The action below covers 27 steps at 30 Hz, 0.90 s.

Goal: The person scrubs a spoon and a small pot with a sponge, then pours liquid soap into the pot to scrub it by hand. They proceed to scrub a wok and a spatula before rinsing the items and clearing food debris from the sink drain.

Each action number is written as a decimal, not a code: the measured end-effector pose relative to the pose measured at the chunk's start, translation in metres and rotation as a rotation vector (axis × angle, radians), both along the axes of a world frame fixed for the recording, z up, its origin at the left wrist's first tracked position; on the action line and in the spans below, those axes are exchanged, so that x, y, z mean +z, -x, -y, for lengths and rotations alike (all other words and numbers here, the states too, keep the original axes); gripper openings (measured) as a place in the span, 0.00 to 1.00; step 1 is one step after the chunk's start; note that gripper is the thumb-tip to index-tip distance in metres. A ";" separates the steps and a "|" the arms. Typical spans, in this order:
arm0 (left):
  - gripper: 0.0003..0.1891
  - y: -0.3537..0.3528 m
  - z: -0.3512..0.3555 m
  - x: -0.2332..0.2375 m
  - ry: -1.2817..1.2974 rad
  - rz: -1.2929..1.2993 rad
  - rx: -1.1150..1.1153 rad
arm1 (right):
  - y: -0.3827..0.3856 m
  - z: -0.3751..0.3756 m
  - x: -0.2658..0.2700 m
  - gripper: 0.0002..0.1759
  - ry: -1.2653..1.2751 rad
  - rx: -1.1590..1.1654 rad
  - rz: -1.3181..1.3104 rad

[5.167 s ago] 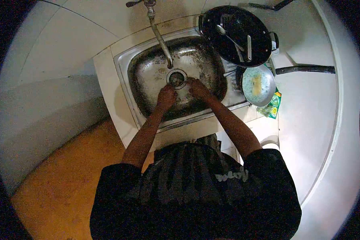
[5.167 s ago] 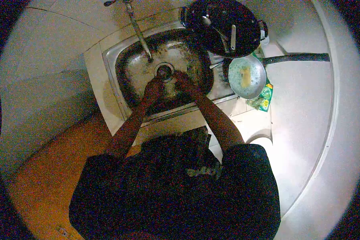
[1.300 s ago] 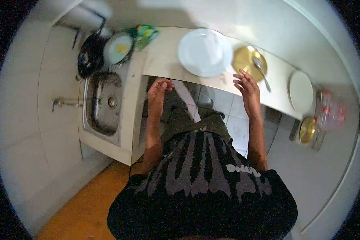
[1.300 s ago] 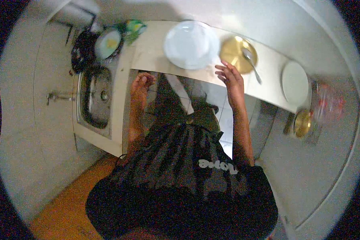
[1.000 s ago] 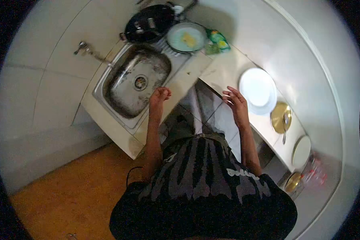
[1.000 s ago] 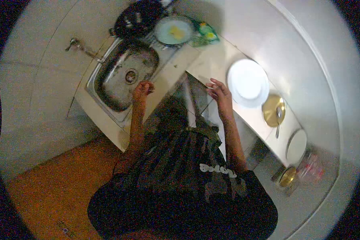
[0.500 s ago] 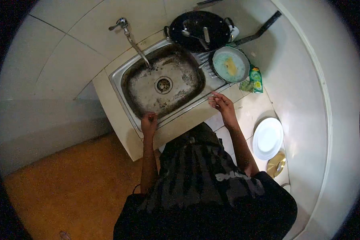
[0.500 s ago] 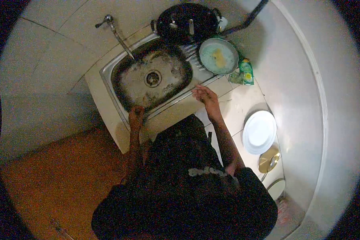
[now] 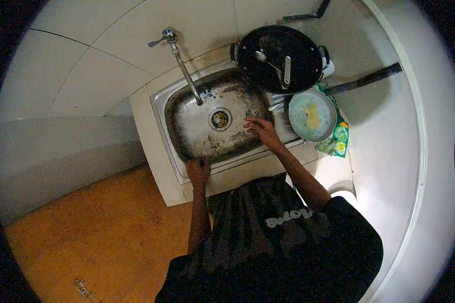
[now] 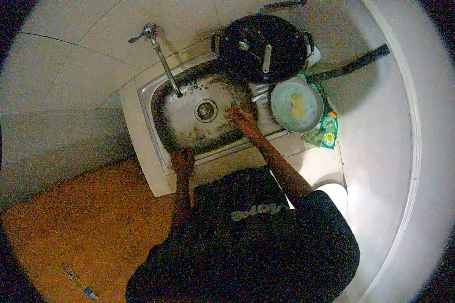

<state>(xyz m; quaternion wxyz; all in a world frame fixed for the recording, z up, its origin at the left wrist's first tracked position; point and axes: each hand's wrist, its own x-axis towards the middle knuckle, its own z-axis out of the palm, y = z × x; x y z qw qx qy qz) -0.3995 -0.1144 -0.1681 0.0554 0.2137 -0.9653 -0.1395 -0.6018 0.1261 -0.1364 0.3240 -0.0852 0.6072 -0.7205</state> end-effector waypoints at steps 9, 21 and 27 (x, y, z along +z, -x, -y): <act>0.14 0.076 0.000 -0.048 -0.233 0.141 -0.109 | 0.005 0.035 -0.087 0.18 -0.553 0.588 -0.544; 0.20 0.124 0.002 -0.080 -0.004 0.295 -0.570 | 0.021 0.060 -0.125 0.32 -0.790 0.710 -1.258; 0.20 0.131 0.019 -0.130 -0.599 0.145 -0.383 | 0.035 0.084 -0.136 0.26 -0.737 0.856 -1.229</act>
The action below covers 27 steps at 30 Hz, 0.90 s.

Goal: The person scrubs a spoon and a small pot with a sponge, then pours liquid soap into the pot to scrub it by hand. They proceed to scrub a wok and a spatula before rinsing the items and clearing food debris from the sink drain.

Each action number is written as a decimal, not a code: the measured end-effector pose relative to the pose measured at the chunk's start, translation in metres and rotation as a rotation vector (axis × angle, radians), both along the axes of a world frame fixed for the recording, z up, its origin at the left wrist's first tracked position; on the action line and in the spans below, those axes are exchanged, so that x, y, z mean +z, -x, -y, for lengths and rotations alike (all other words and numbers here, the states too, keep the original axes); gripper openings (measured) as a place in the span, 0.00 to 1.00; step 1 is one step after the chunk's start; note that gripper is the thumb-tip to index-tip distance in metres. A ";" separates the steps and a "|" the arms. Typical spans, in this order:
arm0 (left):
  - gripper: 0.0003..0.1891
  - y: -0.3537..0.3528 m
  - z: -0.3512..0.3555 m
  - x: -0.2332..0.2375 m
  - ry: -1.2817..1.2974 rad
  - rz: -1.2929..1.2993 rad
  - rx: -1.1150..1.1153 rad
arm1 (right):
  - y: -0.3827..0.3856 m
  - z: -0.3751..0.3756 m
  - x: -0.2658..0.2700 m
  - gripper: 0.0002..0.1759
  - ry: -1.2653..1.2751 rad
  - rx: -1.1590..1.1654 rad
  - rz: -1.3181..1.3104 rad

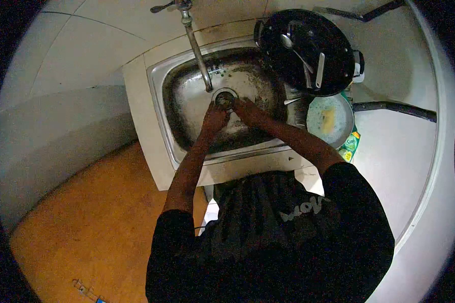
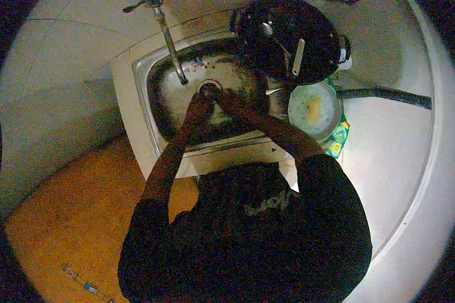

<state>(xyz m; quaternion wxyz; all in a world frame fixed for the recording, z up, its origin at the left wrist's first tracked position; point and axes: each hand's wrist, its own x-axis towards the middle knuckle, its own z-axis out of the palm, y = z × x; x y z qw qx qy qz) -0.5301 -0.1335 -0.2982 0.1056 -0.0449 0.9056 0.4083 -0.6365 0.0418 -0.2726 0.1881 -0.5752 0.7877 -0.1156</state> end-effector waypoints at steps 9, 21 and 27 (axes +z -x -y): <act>0.20 0.010 -0.015 0.048 0.558 -0.021 -0.213 | -0.001 0.009 -0.064 0.21 0.019 -0.007 -0.155; 0.27 0.014 -0.032 0.070 0.496 0.003 -0.009 | 0.005 0.010 0.036 0.28 -0.243 0.002 0.045; 0.28 0.012 -0.027 0.055 0.357 0.094 0.049 | -0.012 0.000 0.035 0.38 -0.042 -0.160 -0.102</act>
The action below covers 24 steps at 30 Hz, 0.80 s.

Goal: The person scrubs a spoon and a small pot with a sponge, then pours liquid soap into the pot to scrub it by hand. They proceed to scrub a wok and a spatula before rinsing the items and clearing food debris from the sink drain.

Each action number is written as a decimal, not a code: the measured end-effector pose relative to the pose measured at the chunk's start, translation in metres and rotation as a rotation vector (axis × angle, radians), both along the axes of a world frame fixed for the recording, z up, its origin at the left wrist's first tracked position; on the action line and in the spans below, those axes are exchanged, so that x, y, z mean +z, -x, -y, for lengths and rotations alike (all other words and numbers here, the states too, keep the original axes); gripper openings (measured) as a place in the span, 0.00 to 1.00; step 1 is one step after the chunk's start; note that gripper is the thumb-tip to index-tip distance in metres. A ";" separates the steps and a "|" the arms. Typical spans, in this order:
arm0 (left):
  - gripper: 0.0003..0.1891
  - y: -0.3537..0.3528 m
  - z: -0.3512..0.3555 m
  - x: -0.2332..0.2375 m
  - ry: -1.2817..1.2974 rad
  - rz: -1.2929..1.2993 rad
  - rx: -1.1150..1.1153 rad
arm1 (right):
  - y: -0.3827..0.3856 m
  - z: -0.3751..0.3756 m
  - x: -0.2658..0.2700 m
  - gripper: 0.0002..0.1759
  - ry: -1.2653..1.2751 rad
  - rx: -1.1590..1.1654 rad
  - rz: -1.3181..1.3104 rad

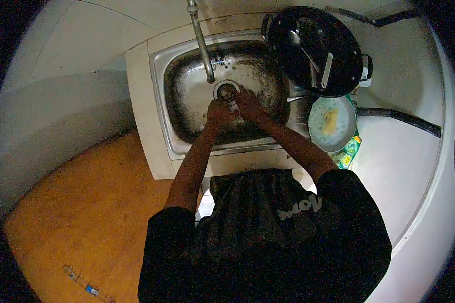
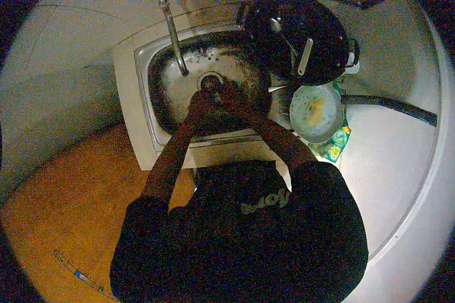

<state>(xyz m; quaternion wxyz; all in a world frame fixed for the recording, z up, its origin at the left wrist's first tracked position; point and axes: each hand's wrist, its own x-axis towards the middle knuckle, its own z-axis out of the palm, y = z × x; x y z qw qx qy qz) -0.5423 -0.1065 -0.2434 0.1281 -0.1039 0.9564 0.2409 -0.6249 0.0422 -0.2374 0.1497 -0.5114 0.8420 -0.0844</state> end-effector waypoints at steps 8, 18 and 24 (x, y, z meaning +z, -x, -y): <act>0.20 0.017 -0.001 -0.028 -0.088 -0.050 0.045 | -0.006 -0.001 -0.009 0.44 -0.120 -0.082 0.068; 0.20 0.015 -0.004 -0.033 0.114 -0.249 -0.125 | 0.004 -0.009 -0.015 0.39 0.046 -0.040 0.136; 0.23 0.017 -0.009 -0.027 0.221 -0.128 -0.103 | -0.001 -0.014 -0.039 0.36 0.111 -0.058 0.044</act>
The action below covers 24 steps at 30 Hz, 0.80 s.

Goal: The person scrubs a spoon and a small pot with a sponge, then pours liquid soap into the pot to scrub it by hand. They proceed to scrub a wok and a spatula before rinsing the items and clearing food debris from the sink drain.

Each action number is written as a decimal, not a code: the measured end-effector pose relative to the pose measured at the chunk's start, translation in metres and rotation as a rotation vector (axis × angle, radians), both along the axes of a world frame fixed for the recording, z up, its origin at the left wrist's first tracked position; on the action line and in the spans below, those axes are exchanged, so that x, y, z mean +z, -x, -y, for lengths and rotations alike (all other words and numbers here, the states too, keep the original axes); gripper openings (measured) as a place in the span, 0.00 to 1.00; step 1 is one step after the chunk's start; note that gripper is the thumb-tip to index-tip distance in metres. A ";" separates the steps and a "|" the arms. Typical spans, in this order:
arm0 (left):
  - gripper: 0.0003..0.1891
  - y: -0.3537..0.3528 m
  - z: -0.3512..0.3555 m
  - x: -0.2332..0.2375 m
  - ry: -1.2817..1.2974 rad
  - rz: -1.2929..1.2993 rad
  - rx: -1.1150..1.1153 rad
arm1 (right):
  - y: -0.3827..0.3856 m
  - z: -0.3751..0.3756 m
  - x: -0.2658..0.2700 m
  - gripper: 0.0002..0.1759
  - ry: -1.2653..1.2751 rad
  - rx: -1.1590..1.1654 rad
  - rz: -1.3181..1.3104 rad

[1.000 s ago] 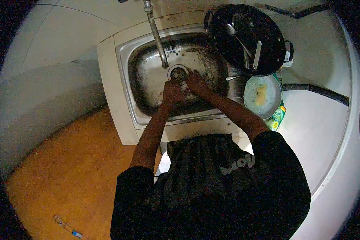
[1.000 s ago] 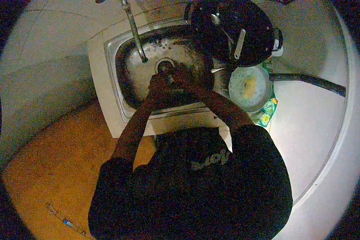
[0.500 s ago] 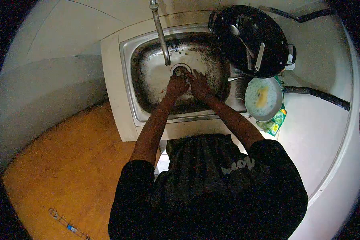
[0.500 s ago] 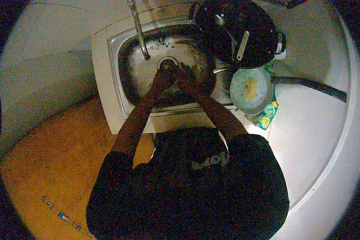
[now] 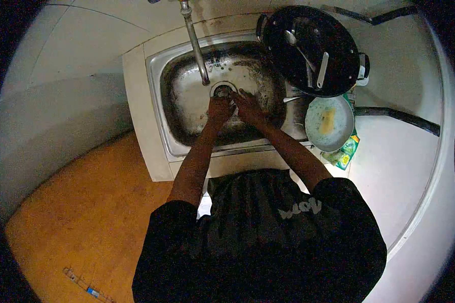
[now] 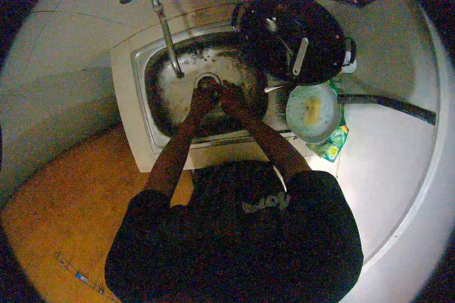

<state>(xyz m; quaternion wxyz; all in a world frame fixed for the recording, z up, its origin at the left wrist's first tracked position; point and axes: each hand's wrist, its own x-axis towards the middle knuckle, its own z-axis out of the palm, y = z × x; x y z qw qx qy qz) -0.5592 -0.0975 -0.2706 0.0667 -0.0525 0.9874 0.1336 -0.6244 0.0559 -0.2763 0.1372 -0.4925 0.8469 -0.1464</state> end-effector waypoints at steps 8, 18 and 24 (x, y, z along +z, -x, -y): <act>0.23 -0.012 0.000 -0.008 0.010 0.038 0.000 | 0.001 -0.019 0.086 0.23 0.289 -0.432 0.154; 0.21 0.001 0.011 0.013 -0.030 0.372 -0.024 | 0.028 -0.090 0.117 0.25 -0.217 -0.399 -0.382; 0.14 -0.030 0.000 0.069 -0.422 0.321 0.248 | 0.066 -0.106 0.128 0.19 -0.159 -0.196 -0.227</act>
